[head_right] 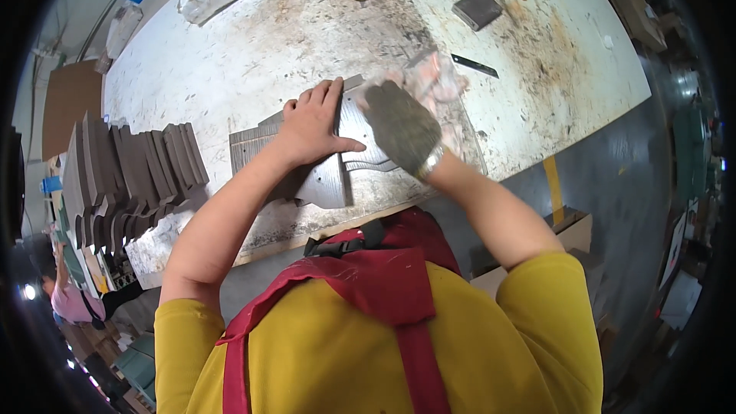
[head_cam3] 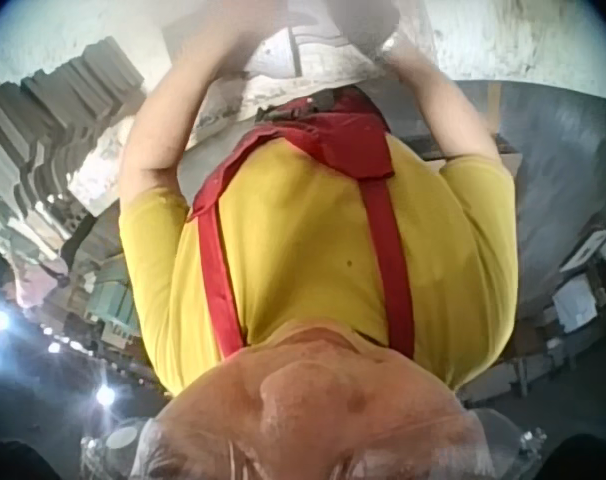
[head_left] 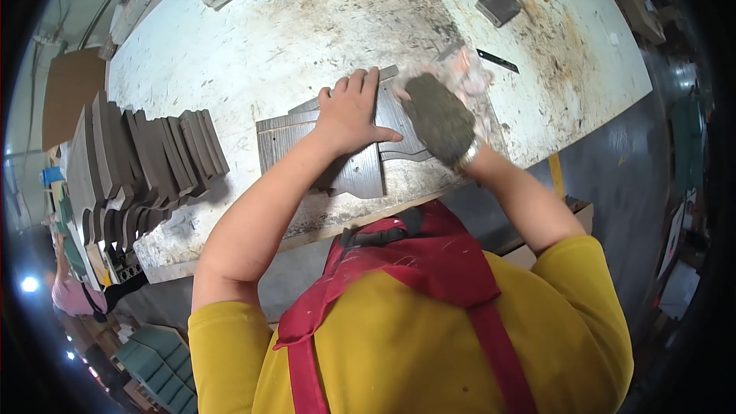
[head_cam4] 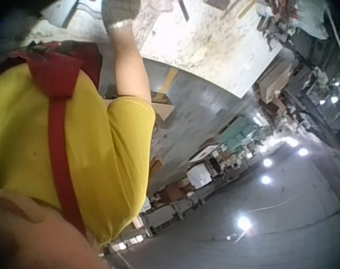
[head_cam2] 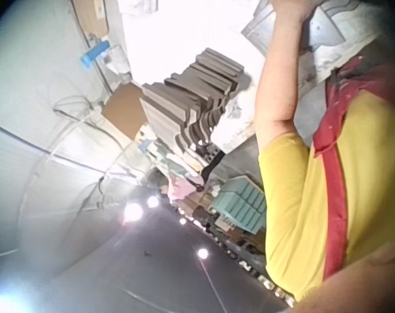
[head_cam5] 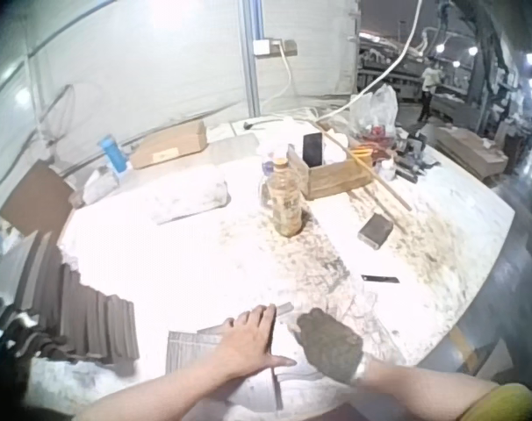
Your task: The worker is polishing and cleaning curved wooden furniture panels using a cloth and a cleaning solution.
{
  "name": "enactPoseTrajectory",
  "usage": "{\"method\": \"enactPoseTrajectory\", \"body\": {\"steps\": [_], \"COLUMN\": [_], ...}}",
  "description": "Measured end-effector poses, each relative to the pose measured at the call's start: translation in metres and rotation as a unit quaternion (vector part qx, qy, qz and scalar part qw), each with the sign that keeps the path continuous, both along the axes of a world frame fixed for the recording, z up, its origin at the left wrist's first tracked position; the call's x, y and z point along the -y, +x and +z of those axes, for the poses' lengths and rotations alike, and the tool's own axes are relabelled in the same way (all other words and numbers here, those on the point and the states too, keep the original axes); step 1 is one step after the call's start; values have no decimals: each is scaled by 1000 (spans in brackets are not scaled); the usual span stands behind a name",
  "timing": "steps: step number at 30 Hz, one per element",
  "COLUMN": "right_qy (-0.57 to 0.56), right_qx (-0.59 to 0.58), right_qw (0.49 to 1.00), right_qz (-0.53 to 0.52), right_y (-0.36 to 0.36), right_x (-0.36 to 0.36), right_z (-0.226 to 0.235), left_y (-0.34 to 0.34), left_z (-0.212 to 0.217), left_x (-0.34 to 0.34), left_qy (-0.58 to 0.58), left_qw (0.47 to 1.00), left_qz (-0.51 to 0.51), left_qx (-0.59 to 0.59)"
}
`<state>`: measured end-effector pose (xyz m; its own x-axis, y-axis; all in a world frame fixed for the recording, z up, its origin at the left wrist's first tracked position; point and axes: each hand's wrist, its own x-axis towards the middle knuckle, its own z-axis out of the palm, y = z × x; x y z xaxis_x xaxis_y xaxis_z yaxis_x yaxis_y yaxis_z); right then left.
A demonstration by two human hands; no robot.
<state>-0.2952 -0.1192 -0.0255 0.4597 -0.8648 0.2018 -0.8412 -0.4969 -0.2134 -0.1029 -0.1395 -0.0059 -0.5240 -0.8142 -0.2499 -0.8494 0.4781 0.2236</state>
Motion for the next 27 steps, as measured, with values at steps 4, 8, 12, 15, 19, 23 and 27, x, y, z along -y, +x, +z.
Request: {"method": "enactPoseTrajectory", "body": {"steps": [4,8,12,15,19,23,27], "right_qy": [58,-55,92,26,0,102,-38], "right_qx": [67,206,256,140,144,182,3], "right_qw": [991,976,937,989,984,966,999], "right_qz": [-104,-53,-220,-29,-102,-155,14], "right_y": [0,-5,-20,-11,7,3,-10], "right_x": [12,32,3,-2,34,39,18], "right_z": [-17,-20,-11,-5,0,2,3], "left_y": [1,1,1,1,1,0,1], "left_z": [0,0,-2,-3,-3,-1,-1], "left_x": [0,1,1,0,-1,-1,-2], "left_qy": [7,10,-1,-5,-7,-20,-2], "left_qw": [1000,1000,1000,999,999,999,999], "left_qz": [-1,4,5,9,6,2,11], "left_qx": [-22,-13,-25,-36,-39,-38,-45]}}
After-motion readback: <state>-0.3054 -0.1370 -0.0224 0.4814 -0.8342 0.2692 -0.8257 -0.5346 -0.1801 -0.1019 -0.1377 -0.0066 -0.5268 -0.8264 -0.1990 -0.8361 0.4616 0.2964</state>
